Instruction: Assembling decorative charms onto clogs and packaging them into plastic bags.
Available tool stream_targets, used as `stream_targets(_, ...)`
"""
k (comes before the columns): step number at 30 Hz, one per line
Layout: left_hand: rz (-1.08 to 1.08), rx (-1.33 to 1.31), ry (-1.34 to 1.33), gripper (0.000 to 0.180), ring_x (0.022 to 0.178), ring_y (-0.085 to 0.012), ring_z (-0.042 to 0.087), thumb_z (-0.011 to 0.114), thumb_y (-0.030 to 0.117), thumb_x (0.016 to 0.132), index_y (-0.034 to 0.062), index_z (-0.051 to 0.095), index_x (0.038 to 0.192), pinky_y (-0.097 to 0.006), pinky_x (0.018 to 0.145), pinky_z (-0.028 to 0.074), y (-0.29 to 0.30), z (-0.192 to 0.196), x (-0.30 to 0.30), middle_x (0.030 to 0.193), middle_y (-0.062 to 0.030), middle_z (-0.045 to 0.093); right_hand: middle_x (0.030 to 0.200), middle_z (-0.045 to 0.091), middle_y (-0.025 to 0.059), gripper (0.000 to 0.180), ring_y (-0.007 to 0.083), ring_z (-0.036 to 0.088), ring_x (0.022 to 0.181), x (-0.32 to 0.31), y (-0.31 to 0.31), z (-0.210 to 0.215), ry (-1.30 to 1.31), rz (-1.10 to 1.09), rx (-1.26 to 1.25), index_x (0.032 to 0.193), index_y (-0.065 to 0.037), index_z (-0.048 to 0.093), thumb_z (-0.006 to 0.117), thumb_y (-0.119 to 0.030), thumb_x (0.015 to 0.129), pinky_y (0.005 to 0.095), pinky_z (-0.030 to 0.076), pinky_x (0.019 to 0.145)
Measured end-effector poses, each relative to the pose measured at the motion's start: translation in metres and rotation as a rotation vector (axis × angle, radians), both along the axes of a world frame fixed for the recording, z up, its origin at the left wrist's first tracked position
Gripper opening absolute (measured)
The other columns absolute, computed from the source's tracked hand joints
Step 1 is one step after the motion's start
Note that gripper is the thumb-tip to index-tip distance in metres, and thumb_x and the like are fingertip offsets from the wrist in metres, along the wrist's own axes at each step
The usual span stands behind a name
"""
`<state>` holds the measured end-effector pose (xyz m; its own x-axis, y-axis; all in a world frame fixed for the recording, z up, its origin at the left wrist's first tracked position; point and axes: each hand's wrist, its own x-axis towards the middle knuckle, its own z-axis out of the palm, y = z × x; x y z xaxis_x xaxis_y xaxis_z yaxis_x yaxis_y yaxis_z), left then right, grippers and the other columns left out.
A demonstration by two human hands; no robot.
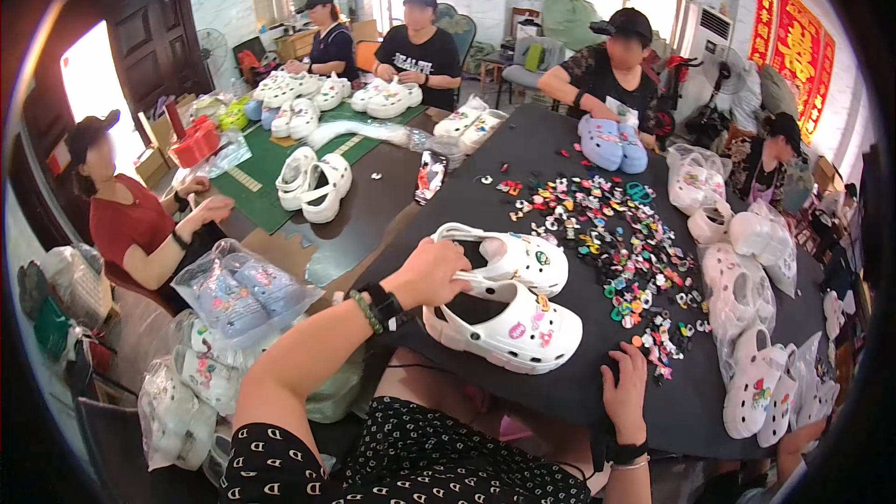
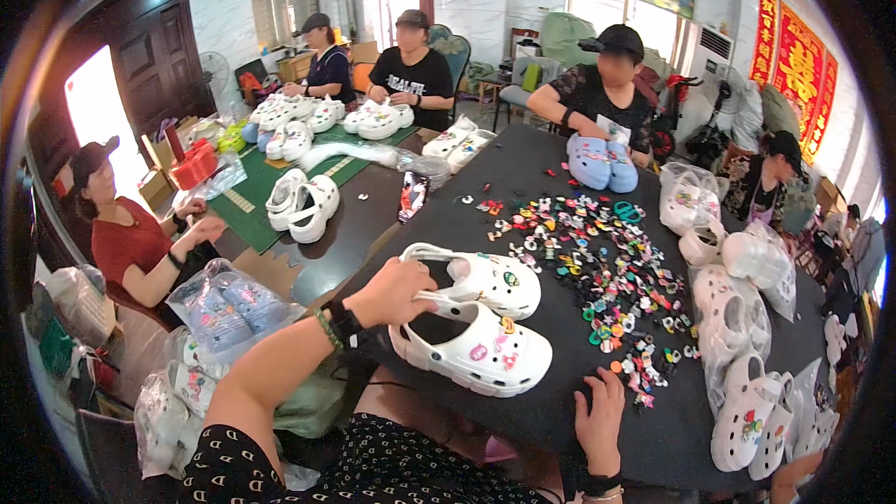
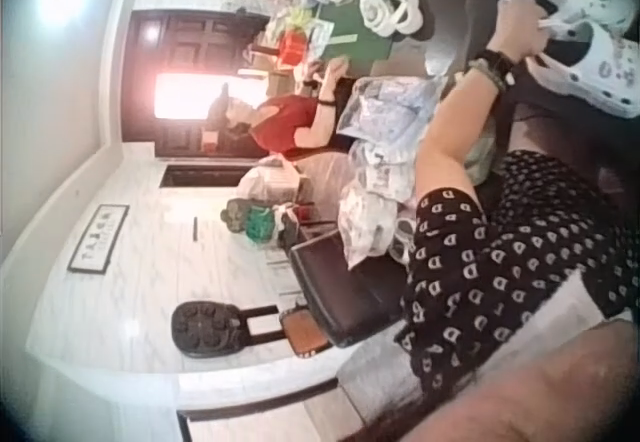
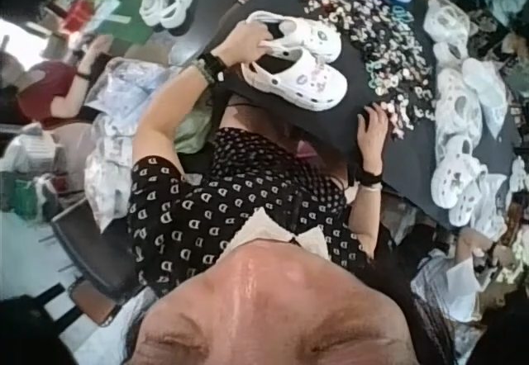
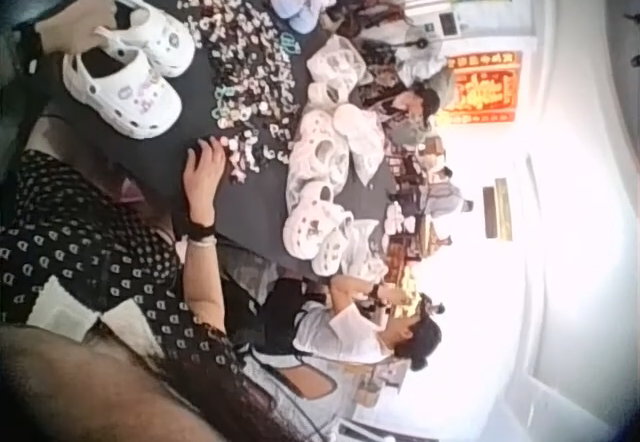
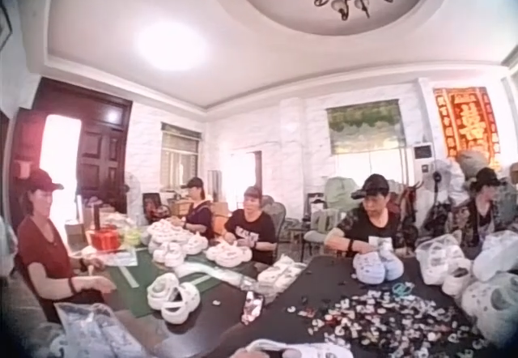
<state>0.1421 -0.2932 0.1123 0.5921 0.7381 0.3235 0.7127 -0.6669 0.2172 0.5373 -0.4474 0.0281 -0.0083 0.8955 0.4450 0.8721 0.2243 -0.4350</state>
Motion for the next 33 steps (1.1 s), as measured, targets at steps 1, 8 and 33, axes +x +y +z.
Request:
stream_targets(1, 0.016, -0.012, -0.013, 0.028, 0.089, -0.0315, 0.063, 0.071, 0.033, 0.08, 0.0066, 0.073, 0.09, -0.044, 0.078, 0.046, -0.01, 0.001, 0.0, 0.086, -0.0098, 0.065, 0.13, 0.052, 0.0193, 0.03, 0.0404, 0.047, 0.124, -0.001, -0.002, 0.002, 0.003, 0.003, -0.003, 0.111, -0.002, 0.059, 0.069, -0.005, 0.083, 0.0493, 0.037, 0.105)
stream_targets(8, 0.204, -0.114, 0.109, 0.047, 0.093, -0.0339, 0.064, 0.076, 0.044, 0.075, 0.0067, 0.067, 0.102, -0.042, 0.084, 0.049, -0.037, 0.014, -0.006, 0.095, -0.0143, 0.066, 0.13, 0.052, 0.019, 0.03, 0.0403, 0.047, 0.125, -0.008, 0.001, 0.007, -0.027, -0.048, -0.014, 0.112, -0.002, 0.058, 0.067, -0.005, 0.084, 0.05, 0.036, 0.106)
stream_targets(33, 0.726, -0.071, -0.225, 0.035, 0.073, -0.0334, 0.064, 0.083, 0.031, 0.07, 0.0015, 0.066, 0.079, -0.042, 0.067, 0.048, -0.024, 0.022, -0.168, 0.076, -0.0163, 0.065, 0.13, 0.054, 0.0174, 0.029, 0.0384, 0.047, 0.127, -0.019, -0.001, 0.015, 0.008, -0.102, -0.042, 0.11, -0.003, 0.058, 0.067, -0.002, 0.083, 0.0482, 0.037, 0.106)
